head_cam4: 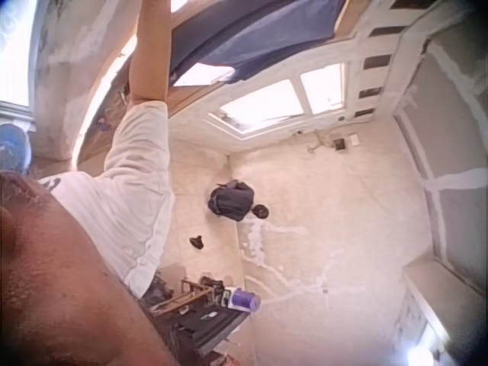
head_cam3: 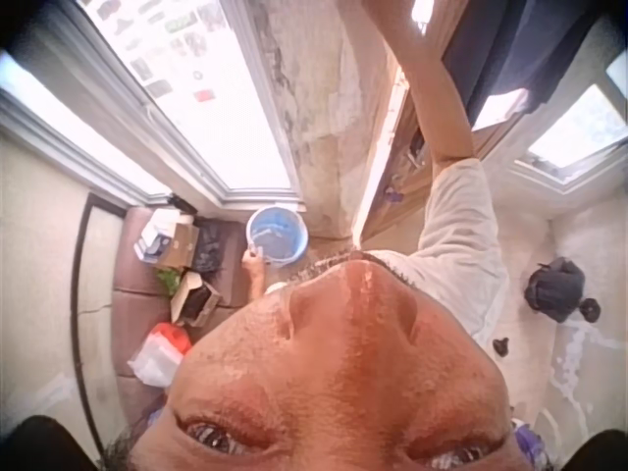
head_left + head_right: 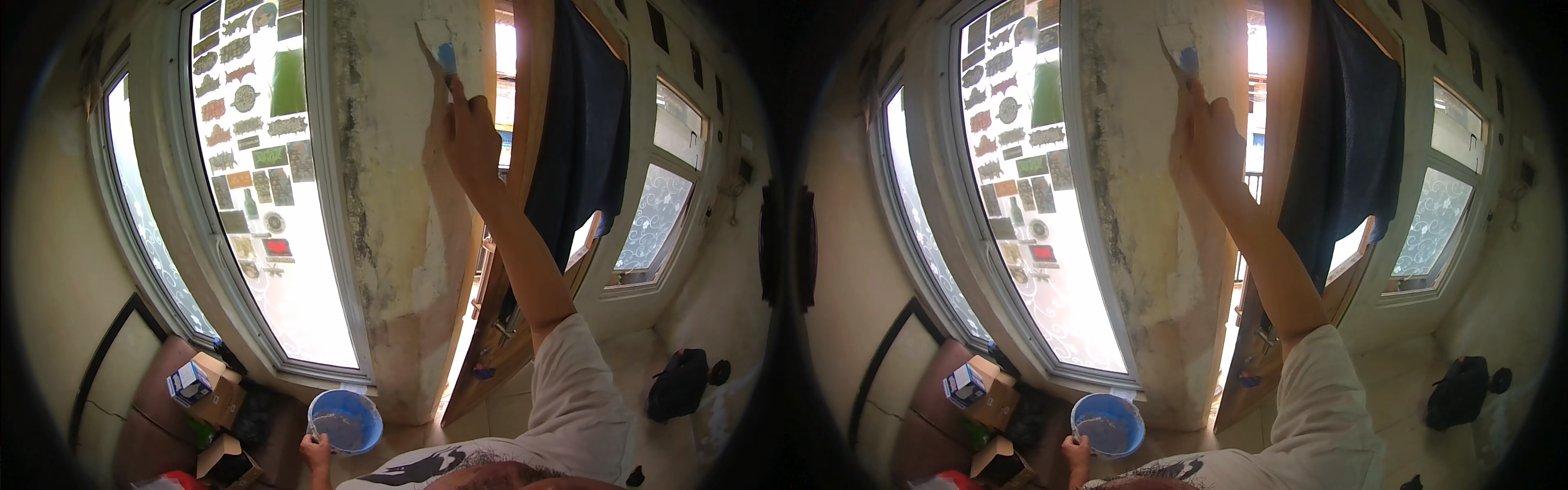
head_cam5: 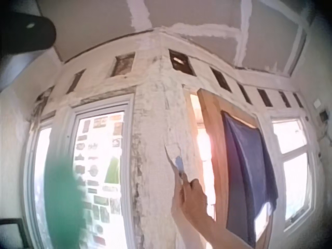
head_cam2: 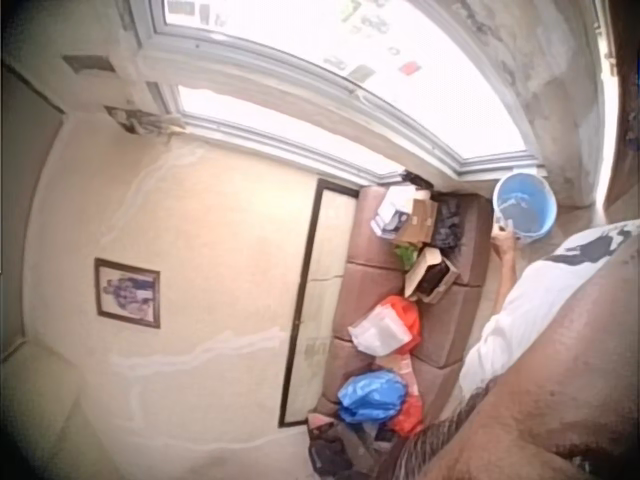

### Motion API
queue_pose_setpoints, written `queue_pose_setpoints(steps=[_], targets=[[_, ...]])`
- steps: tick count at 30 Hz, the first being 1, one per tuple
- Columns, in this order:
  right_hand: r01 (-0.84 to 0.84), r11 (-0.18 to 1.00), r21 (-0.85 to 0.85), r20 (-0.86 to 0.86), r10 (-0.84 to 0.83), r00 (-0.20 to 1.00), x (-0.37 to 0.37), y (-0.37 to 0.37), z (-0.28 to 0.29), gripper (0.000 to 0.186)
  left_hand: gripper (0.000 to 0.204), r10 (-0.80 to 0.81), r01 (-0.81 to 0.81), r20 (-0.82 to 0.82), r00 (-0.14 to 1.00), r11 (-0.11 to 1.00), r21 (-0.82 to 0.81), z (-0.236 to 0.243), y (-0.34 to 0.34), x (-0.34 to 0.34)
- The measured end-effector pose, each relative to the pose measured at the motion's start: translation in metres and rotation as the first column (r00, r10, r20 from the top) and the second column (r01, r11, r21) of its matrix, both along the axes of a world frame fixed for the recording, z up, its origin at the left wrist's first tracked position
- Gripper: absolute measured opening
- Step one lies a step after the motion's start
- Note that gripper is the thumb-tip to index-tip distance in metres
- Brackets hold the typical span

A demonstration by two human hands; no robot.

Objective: The person applies white compound to a wall near a window and door frame using a putty knife, then mixes more compound in a blue bucket.

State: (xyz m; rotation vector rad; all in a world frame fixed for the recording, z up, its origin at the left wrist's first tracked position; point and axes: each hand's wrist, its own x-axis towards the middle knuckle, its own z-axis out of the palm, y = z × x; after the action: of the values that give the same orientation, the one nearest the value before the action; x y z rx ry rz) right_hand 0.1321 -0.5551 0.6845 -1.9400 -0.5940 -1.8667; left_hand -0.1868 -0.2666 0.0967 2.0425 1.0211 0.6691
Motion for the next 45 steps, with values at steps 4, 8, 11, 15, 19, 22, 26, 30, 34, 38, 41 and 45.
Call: queue_pose_setpoints(steps=[4,8,11,15,19,22,26,30,34,38,41,45], targets=[[0.008,1.0,0.016,0.166,-0.01,0.986,-0.006,-0.008,0.024,0.044,0.033,-0.022,0.021,-0.036,0.999,0.999,-0.035,0.007,0.0,0.0],[0.051,0.997,0.057,0.317,-0.066,0.946,0.012,-0.003,0.096,0.044,0.033,-0.031,0.031,-0.062,0.998,1.0,-0.005,0.006,0.006,0.0],[0.086,0.994,0.061,0.292,-0.1,0.951,0.023,-0.001,0.104,0.044,0.033,-0.024,0.025,-0.092,0.995,1.0,0.013,0.01,0.0,0.0],[0.069,0.997,0.02,0.147,-0.072,0.987,0.021,0.002,0.054,0.046,0.033,-0.004,0.003,-0.01,1.0,0.999,-0.038,0.01,-0.005,-0.003],[0.068,0.996,-0.053,-0.062,-0.071,0.996,0.003,-0.005,-0.022,0.049,0.033,-0.016,0.016,-0.005,1.0,0.999,-0.043,0.001,0.002,-0.003],[0.013,0.998,-0.06,-0.145,-0.021,0.989,-0.012,-0.009,-0.065,0.048,0.033,-0.026,0.026,-0.012,1.0,1.0,-0.015,-0.009,0.007,-0.003],[0.01,0.999,-0.035,-0.011,-0.011,1.0,-0.018,-0.026,-0.061,0.046,0.032,-0.043,0.043,-0.041,0.998,0.999,-0.016,0.007,0.001,0.006],[0.017,1.0,0.024,0.14,-0.02,0.99,-0.014,-0.029,0.005,0.045,0.032,-0.045,0.045,-0.054,0.998,0.999,-0.003,0.014,0.003,0.006],[0.069,0.997,0.031,0.168,-0.074,0.983,0.012,-0.034,0.036,0.046,0.034,-0.038,0.038,-0.019,0.999,0.999,0.012,0.003,0.001,0.008],[0.085,0.996,-0.031,-0.02,-0.085,0.996,0.009,-0.028,-0.026,0.046,0.037,-0.031,0.03,-0.022,0.999,0.999,-0.017,0.002,-0.007,0.004],[0.035,0.998,-0.052,-0.101,-0.04,0.994,-0.005,-0.033,-0.076,0.046,0.037,-0.031,0.032,0.011,0.999,0.998,-0.056,-0.006,-0.007,0.0],[-0.165,0.986,-0.016,0.179,0.165,0.97,-0.009,-0.048,-0.065,0.038,0.036,-0.036,0.035,-0.009,0.999,0.999,-0.028,-0.018,0.001,0.001]])
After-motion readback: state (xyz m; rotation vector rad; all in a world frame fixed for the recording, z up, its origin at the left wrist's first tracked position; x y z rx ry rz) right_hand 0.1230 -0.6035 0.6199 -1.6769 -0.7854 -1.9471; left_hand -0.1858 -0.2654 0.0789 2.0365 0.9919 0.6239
